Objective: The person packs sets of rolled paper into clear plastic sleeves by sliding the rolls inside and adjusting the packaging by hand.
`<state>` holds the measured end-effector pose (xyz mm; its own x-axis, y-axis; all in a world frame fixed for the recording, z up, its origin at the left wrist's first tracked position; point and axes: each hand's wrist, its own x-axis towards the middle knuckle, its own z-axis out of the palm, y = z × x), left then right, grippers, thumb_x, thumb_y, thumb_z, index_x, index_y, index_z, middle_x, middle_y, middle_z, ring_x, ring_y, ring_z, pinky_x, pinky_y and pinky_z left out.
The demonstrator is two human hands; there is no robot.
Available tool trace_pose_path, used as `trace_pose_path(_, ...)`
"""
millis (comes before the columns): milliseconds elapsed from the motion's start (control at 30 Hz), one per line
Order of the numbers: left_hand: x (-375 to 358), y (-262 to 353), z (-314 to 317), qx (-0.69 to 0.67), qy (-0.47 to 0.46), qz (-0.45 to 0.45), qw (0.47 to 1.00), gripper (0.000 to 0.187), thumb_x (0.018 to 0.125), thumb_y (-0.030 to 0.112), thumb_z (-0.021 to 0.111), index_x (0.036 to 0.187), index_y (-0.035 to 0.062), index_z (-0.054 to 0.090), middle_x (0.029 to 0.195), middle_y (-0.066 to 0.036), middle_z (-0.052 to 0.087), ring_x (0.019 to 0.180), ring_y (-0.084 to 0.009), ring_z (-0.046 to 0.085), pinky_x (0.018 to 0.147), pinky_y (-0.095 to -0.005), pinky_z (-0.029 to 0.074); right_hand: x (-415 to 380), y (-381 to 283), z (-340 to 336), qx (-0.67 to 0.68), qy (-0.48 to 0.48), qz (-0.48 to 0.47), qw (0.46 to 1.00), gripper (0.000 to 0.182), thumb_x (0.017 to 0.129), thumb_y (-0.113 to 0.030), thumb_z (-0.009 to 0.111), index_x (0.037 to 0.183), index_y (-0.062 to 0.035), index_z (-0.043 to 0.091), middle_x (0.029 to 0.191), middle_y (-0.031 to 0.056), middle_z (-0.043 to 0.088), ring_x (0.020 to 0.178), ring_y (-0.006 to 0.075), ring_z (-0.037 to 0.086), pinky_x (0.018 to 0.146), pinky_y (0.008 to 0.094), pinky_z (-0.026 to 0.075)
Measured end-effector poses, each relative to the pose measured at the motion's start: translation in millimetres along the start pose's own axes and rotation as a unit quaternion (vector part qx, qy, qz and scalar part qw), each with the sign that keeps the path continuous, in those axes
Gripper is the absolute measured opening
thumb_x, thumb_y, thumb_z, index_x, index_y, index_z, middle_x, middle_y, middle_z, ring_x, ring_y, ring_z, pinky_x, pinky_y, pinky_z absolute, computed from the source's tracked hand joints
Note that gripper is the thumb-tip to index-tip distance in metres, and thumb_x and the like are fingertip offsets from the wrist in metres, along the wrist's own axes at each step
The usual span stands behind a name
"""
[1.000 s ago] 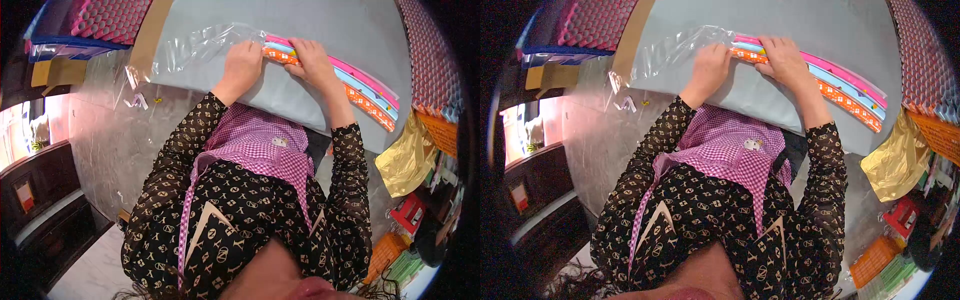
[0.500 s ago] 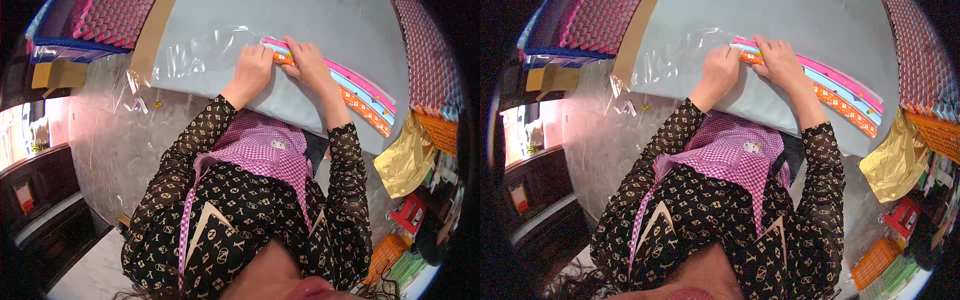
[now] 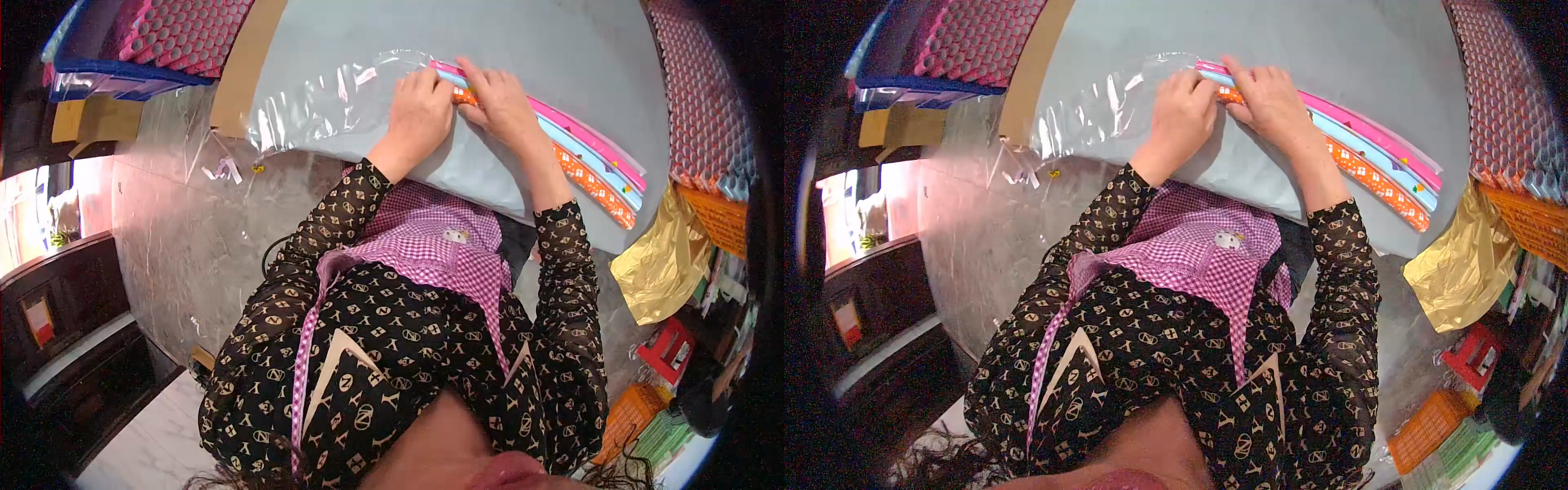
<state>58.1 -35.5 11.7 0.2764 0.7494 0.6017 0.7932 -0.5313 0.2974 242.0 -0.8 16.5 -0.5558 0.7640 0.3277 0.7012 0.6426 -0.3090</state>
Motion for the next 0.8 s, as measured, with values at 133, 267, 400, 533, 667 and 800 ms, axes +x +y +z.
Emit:
trace_pose_path(133,7.3,-0.4,-1.7,-0.033,0.022,0.026,0.999,0.015,0.077,0.011,0.064,0.089,0.0044,0.059,0.096,-0.012,0.058,0.089,-0.0320,0.056,0.078,-0.0440,0.045,3.1,-5.5,-4.9,0.002,-0.017,0.001,1.000,0.064,0.081,-0.023,0.070,0.141,-0.0191,0.048,0.102,0.0132,0.061,0.098,0.0317,0.056,0.090,0.0417,0.045)
trace_pose_path(267,3.1,-8.1,-9.5,-0.048,-0.009,0.034,0.998,0.016,0.080,0.011,0.064,0.094,0.0038,0.061,0.104,-0.014,0.060,0.096,-0.0328,0.057,0.084,-0.0432,0.045,5.1,-8.4,-9.0,0.002,-0.034,0.012,0.999,0.061,0.081,-0.024,0.070,0.139,-0.0190,0.051,0.104,0.0126,0.060,0.100,0.0309,0.055,0.090,0.0414,0.045)
trace_pose_path(400,-20.4,-32.6,-36.4,-0.055,0.004,-0.046,0.997,0.025,0.086,0.015,0.063,0.108,0.0022,0.061,0.116,-0.017,0.060,0.109,-0.0356,0.056,0.092,-0.0448,0.043,4.2,-6.5,-10.0,0.001,-0.033,0.016,0.999,0.059,0.081,-0.026,0.069,0.137,-0.0181,0.053,0.104,0.0126,0.060,0.100,0.0313,0.055,0.090,0.0415,0.045)
trace_pose_path(533,-56.6,-74.9,-61.0,0.021,-0.009,-0.117,0.993,0.049,0.086,0.028,0.068,0.125,0.0012,0.055,0.130,-0.020,0.054,0.121,-0.0381,0.049,0.102,-0.0494,0.036,6.8,1.1,-7.3,0.013,-0.037,0.024,0.999,0.057,0.081,-0.028,0.069,0.135,-0.0186,0.053,0.102,0.0137,0.061,0.099,0.0326,0.056,0.090,0.0424,0.045)
trace_pose_path(667,-82.3,-89.4,-102.4,0.088,-0.183,-0.107,0.973,0.083,0.078,0.050,0.073,0.138,0.0007,0.046,0.147,-0.022,0.040,0.136,-0.0407,0.034,0.111,-0.0505,0.027,12.7,4.4,-9.7,0.010,-0.037,0.034,0.999,0.057,0.081,-0.029,0.070,0.135,-0.0188,0.053,0.103,0.0137,0.061,0.099,0.0328,0.057,0.089,0.0432,0.045)
trace_pose_path(800,-91.7,-114.4,-124.4,0.152,-0.228,-0.071,0.959,0.073,0.084,0.046,0.069,0.139,0.0027,0.047,0.150,-0.019,0.039,0.136,-0.0383,0.037,0.110,-0.0524,0.028,13.8,2.7,-10.9,0.014,-0.030,0.027,0.999,0.058,0.081,-0.029,0.070,0.135,-0.0189,0.053,0.103,0.0136,0.062,0.098,0.0330,0.057,0.088,0.0438,0.045)
